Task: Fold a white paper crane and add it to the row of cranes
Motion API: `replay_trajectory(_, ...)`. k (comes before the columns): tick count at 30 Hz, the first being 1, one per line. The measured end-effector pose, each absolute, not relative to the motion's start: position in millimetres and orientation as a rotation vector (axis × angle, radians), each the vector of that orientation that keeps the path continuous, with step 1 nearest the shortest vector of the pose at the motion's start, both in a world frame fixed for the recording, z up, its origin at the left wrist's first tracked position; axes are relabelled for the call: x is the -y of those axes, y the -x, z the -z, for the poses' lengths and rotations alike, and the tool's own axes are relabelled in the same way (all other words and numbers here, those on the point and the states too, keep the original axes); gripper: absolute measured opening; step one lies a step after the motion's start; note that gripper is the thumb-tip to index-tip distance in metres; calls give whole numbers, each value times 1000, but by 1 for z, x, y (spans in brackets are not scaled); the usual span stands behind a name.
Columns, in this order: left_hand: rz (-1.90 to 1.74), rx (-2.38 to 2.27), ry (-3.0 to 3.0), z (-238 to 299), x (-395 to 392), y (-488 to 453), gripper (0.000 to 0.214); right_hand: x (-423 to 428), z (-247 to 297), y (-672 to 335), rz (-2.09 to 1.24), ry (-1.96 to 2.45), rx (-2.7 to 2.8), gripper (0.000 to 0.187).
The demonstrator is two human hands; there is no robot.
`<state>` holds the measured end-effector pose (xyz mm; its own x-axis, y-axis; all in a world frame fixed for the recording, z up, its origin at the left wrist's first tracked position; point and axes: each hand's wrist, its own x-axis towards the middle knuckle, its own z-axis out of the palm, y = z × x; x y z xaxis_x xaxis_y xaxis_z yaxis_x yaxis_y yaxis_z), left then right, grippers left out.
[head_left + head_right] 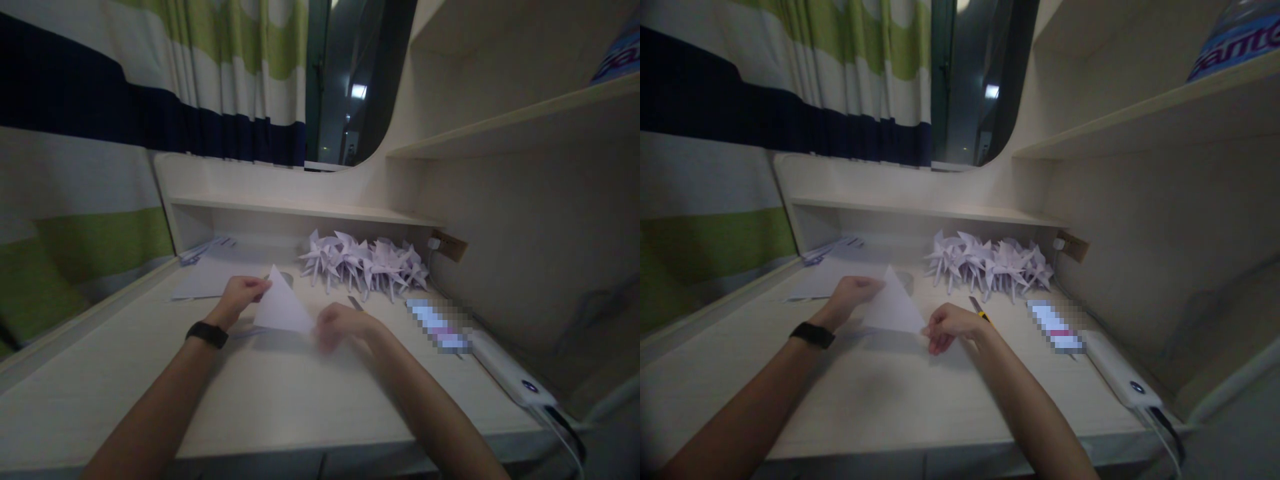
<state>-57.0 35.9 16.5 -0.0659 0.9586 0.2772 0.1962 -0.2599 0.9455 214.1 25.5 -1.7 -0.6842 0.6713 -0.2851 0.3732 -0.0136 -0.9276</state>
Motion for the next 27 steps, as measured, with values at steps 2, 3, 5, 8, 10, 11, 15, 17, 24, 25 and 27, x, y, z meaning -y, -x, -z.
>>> replay_trajectory(2,-1425,-1298,-1507,-15,-38,57,33,-26,-6,-224,-1786,1135,2090,31)
replay_trajectory(3,-1462,-1315,-1482,-15,-39,58,33,-26,-10,-228,-1802,1163,2142,30)
replay_trajectory(5,-1544,-1335,-1416,-15,-40,60,34,-28,-14,-235,-1757,1221,2186,29)
replay_trajectory(8,-1594,-1323,-1379,-16,-39,57,34,-33,-14,-235,-1437,1225,1970,31)
replay_trajectory(10,-1570,-1315,-1419,-17,-34,48,34,-36,-9,-227,-1222,1154,1781,34)
replay_trajectory(11,-1549,-1308,-1448,-18,-31,42,34,-38,-5,-223,-1180,1110,1734,36)
replay_trajectory(15,-1446,-1269,-1515,-18,-17,18,32,-41,10,-209,-1231,1021,1687,42)
replay_trajectory(17,-1405,-1248,-1496,-16,-14,13,32,-41,14,-208,-1264,1023,1649,40)
replay_trajectory(24,-1402,-1049,-1620,-33,-14,33,40,-25,-1,-212,-1414,1096,1910,29)
replay_trajectory(25,-1282,-1037,-1725,-37,-12,36,37,-22,-4,-211,-1429,1084,1990,29)
replay_trajectory(27,-931,-982,-1936,-43,-8,39,31,-16,-6,-209,-1437,1045,2116,28)
